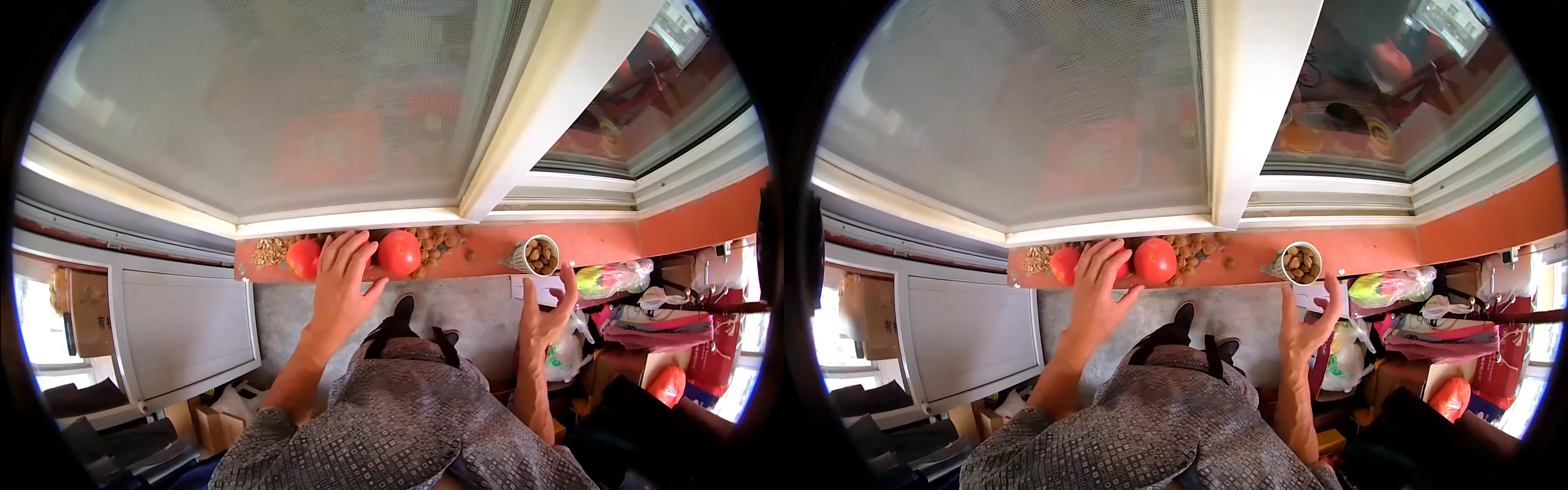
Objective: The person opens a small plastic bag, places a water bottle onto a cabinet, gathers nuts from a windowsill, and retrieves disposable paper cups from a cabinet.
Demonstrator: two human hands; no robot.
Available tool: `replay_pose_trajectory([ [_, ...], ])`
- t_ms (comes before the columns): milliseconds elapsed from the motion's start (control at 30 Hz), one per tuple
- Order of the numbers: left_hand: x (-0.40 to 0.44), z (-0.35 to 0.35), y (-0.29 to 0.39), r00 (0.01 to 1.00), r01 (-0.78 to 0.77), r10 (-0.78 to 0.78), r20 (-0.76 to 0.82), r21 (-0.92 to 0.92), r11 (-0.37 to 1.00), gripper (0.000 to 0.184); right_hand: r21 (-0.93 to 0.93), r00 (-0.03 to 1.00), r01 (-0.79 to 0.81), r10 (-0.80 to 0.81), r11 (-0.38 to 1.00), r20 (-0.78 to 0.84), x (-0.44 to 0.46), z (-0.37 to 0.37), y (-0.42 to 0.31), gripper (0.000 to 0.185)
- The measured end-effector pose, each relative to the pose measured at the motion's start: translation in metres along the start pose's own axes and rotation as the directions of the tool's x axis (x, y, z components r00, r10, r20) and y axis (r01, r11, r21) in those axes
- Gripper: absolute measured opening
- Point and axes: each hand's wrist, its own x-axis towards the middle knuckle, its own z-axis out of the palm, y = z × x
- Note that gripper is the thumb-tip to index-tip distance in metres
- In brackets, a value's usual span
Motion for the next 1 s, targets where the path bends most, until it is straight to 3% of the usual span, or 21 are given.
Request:
replay_pose_trajectory([
  [67,0.003,-0.001,-0.006,0.998,-0.015,0.013,0.055,0.026,1.000,0.064,-0.116,0.993,0.115,-0.115,0.987,0.005,-0.011,-0.003,-0.011,0.070],
  [133,0.003,0.000,-0.013,0.994,-0.014,0.013,0.109,0.013,1.000,0.062,-0.102,0.992,0.129,-0.129,0.986,0.002,-0.021,0.005,-0.029,0.065],
  [200,0.005,-0.003,-0.016,0.993,-0.036,0.036,0.113,-0.003,0.999,0.060,-0.067,0.951,0.300,-0.293,0.952,0.096,-0.025,0.019,-0.049,0.064],
  [233,0.007,-0.004,-0.015,0.990,-0.032,0.032,0.134,-0.007,0.999,0.060,-0.028,0.954,0.295,-0.292,0.955,0.069,-0.026,0.025,-0.054,0.065],
  [367,0.006,-0.003,-0.015,0.994,-0.035,0.038,0.101,-0.037,0.999,0.060,-0.049,0.992,0.123,-0.123,0.991,0.008,-0.016,0.042,-0.041,0.074],
  [567,0.007,-0.006,0.005,0.994,-0.067,0.065,0.088,0.016,0.998,0.060,-0.039,0.975,0.163,-0.155,0.986,0.160,0.008,0.048,-0.029,0.065],
  [600,0.008,-0.004,0.012,0.988,-0.142,0.146,0.050,-0.077,0.987,0.060,-0.047,0.975,0.166,-0.157,0.985,0.157,0.010,0.050,-0.027,0.065],
  [633,0.011,0.000,0.021,0.974,-0.221,0.225,0.004,-0.162,0.962,0.061,-0.022,0.953,0.170,-0.158,0.985,0.258,0.013,0.051,-0.024,0.061],
  [667,0.013,0.005,0.033,0.974,-0.223,0.226,0.006,-0.162,0.961,0.061,0.005,0.920,0.166,-0.157,0.986,0.360,0.013,0.050,-0.023,0.056],
  [733,0.021,0.020,0.056,0.979,-0.177,0.204,0.022,-0.406,0.896,0.062,0.037,0.911,0.094,-0.100,0.995,0.400,0.018,0.050,-0.031,0.053],
  [800,0.021,0.035,0.073,0.980,-0.140,0.185,0.073,-0.412,0.901,0.067,0.071,0.850,-0.136,0.079,0.988,0.520,0.023,0.048,-0.035,0.056],
  [833,0.017,0.051,0.078,0.985,0.118,-0.011,0.170,-0.636,0.763,0.069,0.076,0.848,-0.140,0.080,0.987,0.525,0.026,0.047,-0.037,0.056],
  [867,0.016,0.066,0.081,0.938,0.346,-0.167,0.305,-0.780,0.521,0.070,0.127,0.832,-0.209,0.108,0.970,0.544,0.031,0.048,-0.039,0.057],
  [900,0.018,0.076,0.082,0.904,0.428,-0.187,0.384,-0.814,0.394,0.073,0.177,0.817,-0.276,0.134,0.945,0.560,0.035,0.049,-0.039,0.058],
  [933,0.018,0.088,0.080,0.903,0.429,-0.185,0.387,-0.810,0.399,0.073,0.180,0.818,-0.281,0.137,0.943,0.558,0.034,0.051,-0.038,0.058],
  [1000,0.024,0.109,0.079,0.874,0.458,-0.266,0.407,-0.872,0.171,0.075,0.227,0.814,-0.290,0.115,0.930,0.570,0.034,0.052,-0.034,0.057],
])
